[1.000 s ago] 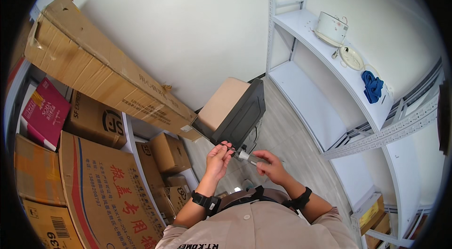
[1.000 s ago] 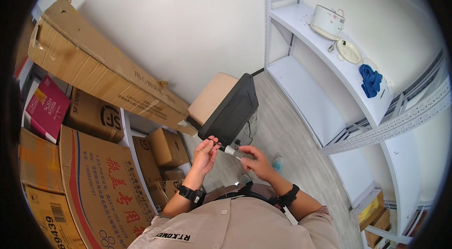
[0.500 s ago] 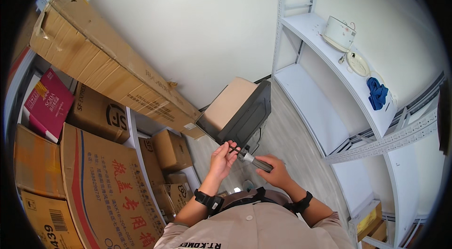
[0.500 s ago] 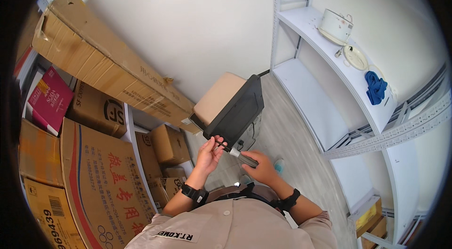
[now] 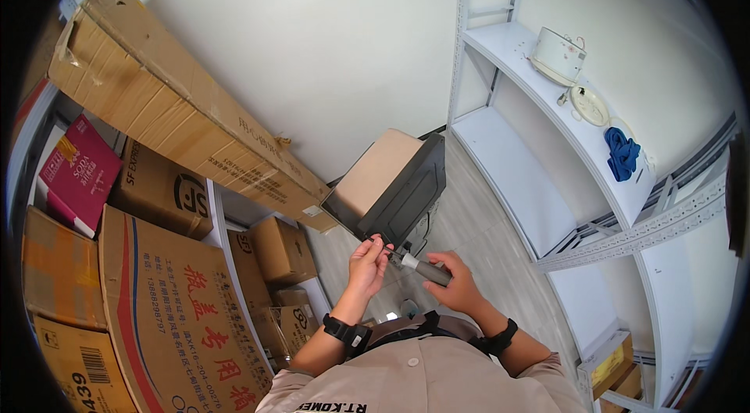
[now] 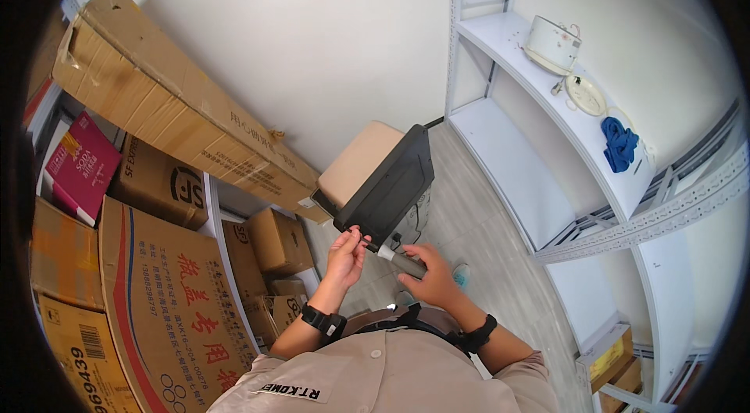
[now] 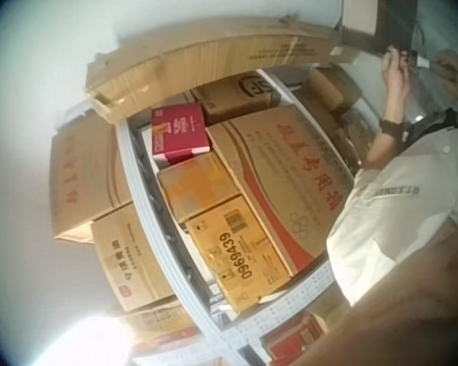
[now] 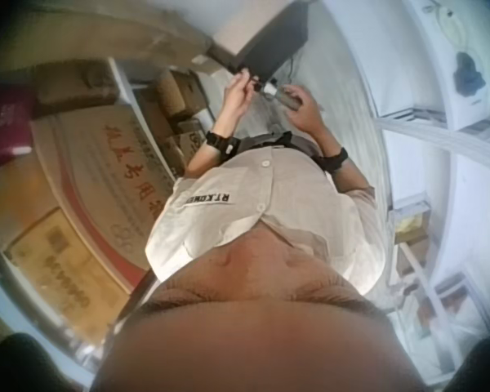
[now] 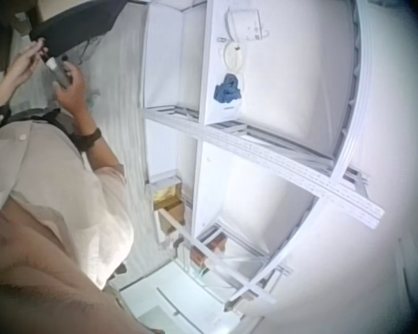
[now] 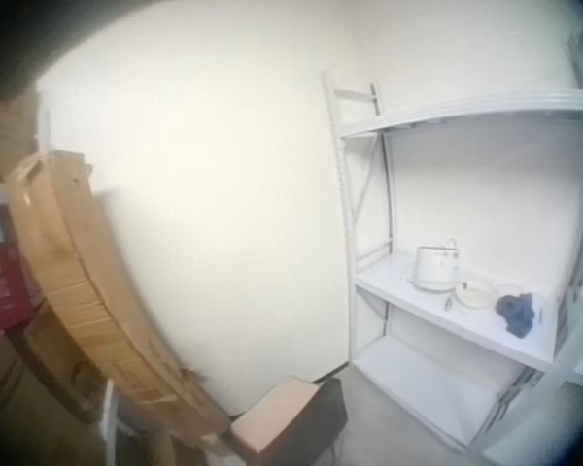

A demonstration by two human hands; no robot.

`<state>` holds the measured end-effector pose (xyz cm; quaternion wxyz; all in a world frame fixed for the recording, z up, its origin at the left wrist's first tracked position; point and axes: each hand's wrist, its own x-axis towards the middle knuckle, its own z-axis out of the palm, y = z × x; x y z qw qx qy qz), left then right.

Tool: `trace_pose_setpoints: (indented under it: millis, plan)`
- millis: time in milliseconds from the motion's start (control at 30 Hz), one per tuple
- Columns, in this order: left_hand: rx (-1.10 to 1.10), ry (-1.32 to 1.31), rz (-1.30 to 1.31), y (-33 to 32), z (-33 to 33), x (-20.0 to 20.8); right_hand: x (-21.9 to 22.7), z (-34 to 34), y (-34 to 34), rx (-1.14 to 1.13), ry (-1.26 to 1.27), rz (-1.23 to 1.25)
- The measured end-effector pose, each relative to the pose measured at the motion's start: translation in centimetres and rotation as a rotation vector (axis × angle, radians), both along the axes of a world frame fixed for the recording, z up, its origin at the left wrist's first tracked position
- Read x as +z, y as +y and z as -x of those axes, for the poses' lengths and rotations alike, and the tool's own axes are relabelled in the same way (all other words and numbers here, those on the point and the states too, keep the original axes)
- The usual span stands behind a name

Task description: The person uses a screwdriver to tighten screws on a small beige and black electronic device. They repeatedly reposition the device and adjust the screws, then place the device on a white shelf.

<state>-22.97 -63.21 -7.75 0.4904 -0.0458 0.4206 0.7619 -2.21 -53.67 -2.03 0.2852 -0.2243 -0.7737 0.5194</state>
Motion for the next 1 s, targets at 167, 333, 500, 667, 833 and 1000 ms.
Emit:
trace_pose_setpoints:
  millis: [167,333,500,667,833,1000]
  plan:
    - [0.017,0.002,0.040,0.5,-0.5,0.9,-2.7,-1.1,0.5,0.163,0.037,0.948]
    - [0.008,0.006,0.002,0.3,-0.3,0.6,-2.5,-0.8,0.4,0.197,-0.061,1.237]
    - [-0.057,0.041,0.045,0.2,-0.1,1.1,-3.1,-0.5,0.0,0.092,-0.005,0.529]
    - [-0.066,0.042,0.042,0.0,-0.1,1.5,-1.6,-0.4,-0.1,0.050,0.005,0.349]
    - [-0.052,-0.009,-0.006,0.0,0.1,1.3,-1.5,-0.5,0.0,0.038,-0.017,0.139]
    - [-0.043,-0.028,-0.018,0.1,0.2,1.3,-1.4,-0.6,0.1,0.039,-0.015,0.121]
